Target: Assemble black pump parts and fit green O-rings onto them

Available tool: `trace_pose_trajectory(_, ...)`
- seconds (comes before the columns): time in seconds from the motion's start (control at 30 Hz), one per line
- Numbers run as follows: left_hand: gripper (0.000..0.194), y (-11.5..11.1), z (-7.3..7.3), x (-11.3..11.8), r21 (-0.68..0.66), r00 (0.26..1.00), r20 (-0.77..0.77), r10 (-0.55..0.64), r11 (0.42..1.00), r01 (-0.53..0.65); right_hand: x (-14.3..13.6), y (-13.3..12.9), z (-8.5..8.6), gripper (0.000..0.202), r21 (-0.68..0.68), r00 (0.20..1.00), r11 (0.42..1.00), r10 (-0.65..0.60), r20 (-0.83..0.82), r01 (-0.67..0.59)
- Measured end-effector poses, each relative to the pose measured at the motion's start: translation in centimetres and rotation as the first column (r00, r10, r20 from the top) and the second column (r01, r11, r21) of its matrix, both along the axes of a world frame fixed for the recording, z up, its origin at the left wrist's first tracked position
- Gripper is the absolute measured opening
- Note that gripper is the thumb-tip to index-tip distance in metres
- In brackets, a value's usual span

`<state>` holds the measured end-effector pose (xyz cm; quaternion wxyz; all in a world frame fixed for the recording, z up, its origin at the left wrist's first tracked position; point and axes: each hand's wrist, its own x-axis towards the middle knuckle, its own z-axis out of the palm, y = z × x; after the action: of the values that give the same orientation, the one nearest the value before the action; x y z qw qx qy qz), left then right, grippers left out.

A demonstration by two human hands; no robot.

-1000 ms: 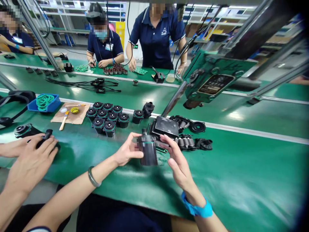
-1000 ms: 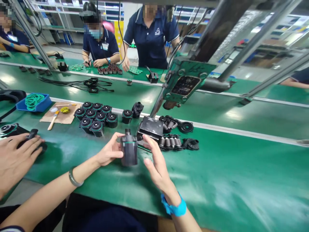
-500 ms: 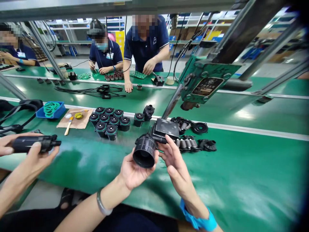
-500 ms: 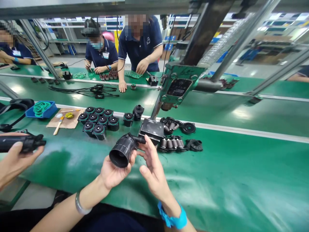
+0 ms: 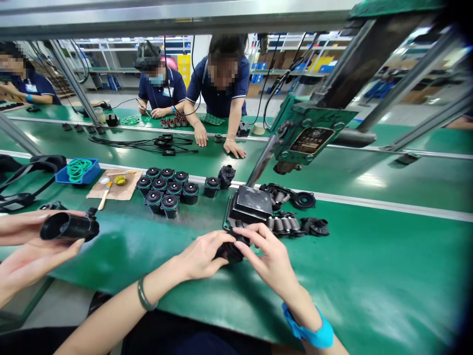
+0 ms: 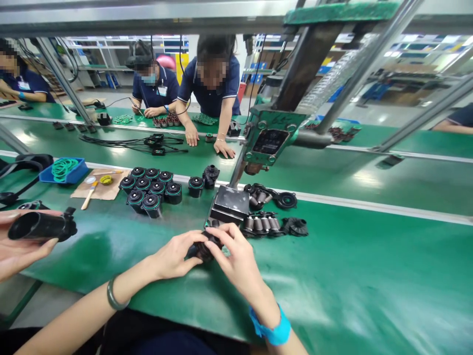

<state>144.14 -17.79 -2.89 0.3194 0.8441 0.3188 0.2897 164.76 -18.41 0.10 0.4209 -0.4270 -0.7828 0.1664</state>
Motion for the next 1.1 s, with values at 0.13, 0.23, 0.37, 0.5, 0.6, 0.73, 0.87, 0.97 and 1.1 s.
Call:
trace_pose_trajectory(0.13, 0.064, 0.4, -2.1, 0.2, -0.058, 0.992, 0.075, 0.098, 0.994, -0.094, -0.6, -0.3, -0.1, 0.016, 0.036, 1.0, 0.999, 0.0, -0.007, 0.001)
trace_pose_trajectory(0.23, 0.075, 0.8, -2.9, -0.1, -0.168, 0.98, 0.146, 0.137, 0.979, -0.112, 0.1, -0.4, 0.3, 0.013, 0.084, 0.992, 0.991, -0.102, -0.079, 0.109)
trace_pose_trajectory(0.37, 0.082, 1.8, -3.1, -1.1, -0.247, 0.957, 0.182, 0.224, 0.953, -0.176, 2.3, -0.6, 0.7, 0.012, 0.058, 0.953, 0.965, -0.243, -0.182, 0.257)
trace_pose_trajectory(0.5, 0.083, 3.0, -2.7, -2.3, -0.241, 0.939, 0.155, 0.306, 0.934, -0.265, 4.3, -0.5, -0.6, 0.013, 0.024, 0.938, 0.955, -0.287, -0.194, 0.297)
trace_pose_trajectory(0.6, 0.085, 3.8, -2.4, -2.6, -0.239, 0.929, 0.122, 0.349, 0.919, -0.314, 5.1, -0.2, -2.4, 0.014, 0.04, 0.945, 0.956, -0.281, -0.168, 0.291)
trace_pose_trajectory(0.73, 0.083, 4.5, -2.7, -2.0, -0.255, 0.899, 0.119, 0.422, 0.888, -0.383, 5.5, 0.0, -4.3, 0.013, 0.071, 0.958, 0.961, -0.257, -0.129, 0.268)
trace_pose_trajectory(0.87, 0.077, 5.0, -3.2, -1.4, -0.263, 0.87, 0.126, 0.477, 0.862, -0.434, 5.5, 0.1, -5.3, 0.013, 0.066, 0.971, 0.974, -0.207, -0.116, 0.215)
trace_pose_trajectory(0.97, 0.084, 5.1, -3.3, -1.3, -0.279, 0.866, 0.138, 0.48, 0.858, -0.431, 5.4, 0.3, -5.5, 0.012, 0.077, 0.982, 0.983, -0.16, -0.102, 0.168)
trace_pose_trajectory(1.1, 0.091, 5.2, -3.1, -1.5, -0.327, 0.869, 0.126, 0.479, 0.847, -0.42, 5.6, 0.5, -6.0, 0.012, 0.079, 0.992, 0.99, -0.111, -0.057, 0.115)
